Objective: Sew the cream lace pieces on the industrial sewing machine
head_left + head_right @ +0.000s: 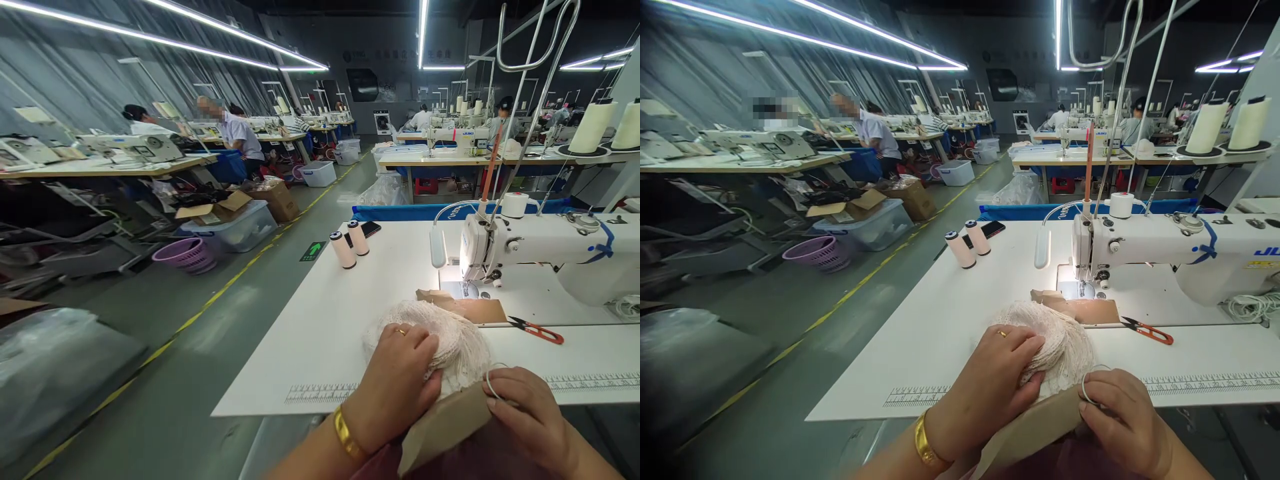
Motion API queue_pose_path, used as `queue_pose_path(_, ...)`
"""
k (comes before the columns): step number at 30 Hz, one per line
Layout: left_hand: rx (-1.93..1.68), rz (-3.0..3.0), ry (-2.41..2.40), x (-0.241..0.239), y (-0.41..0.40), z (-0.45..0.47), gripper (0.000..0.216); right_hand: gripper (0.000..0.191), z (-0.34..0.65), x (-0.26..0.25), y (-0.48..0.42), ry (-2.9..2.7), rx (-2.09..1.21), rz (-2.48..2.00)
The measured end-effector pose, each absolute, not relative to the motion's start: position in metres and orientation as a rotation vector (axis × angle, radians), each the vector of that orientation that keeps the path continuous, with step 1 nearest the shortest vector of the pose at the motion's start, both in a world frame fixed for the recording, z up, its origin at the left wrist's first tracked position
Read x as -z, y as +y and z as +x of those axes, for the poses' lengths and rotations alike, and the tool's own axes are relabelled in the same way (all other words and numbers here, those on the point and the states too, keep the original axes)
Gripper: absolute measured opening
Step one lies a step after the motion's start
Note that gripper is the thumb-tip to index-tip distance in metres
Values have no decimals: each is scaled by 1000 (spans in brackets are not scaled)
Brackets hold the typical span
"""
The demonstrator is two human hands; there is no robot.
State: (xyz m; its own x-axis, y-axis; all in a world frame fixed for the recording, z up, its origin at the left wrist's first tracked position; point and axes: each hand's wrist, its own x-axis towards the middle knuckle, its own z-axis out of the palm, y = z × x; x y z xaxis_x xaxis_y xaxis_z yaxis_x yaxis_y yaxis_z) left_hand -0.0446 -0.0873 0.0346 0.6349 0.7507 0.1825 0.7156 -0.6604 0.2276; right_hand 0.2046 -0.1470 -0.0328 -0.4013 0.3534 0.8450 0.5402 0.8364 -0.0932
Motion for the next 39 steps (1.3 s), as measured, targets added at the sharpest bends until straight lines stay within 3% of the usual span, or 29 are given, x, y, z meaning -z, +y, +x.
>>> queue_pose_path(5, -359, 2795, 1237, -32, -86, -44, 9, 23, 204, 29, -147, -2015, 233, -642)
queue_pose_path(11, -656, 2556, 1346, -47, -66, -67, 20, 20, 201, 29, -145, -1978, 284, -628)
queue_pose_path(16, -838, 2727, 1401, -70, -69, -69, 20, 20, 200, 30, -145, -1952, 309, -638)
queue_pose_path(20, -672, 2913, 1015, -60, -83, -45, 12, 21, 202, 31, -145, -1966, 299, -626)
queue_pose_path(25, -419, 2848, 720, -44, -95, -33, 24, 22, 212, 36, -153, -1969, 273, -617)
queue_pose_path(32, -536, 2791, 762, -34, -118, -50, 60, 19, 224, 19, -160, -1463, -120, -982)
queue_pose_path(39, -764, 2979, 806, -5, -138, -60, 45, 27, 192, -26, -123, -1691, -480, -1100)
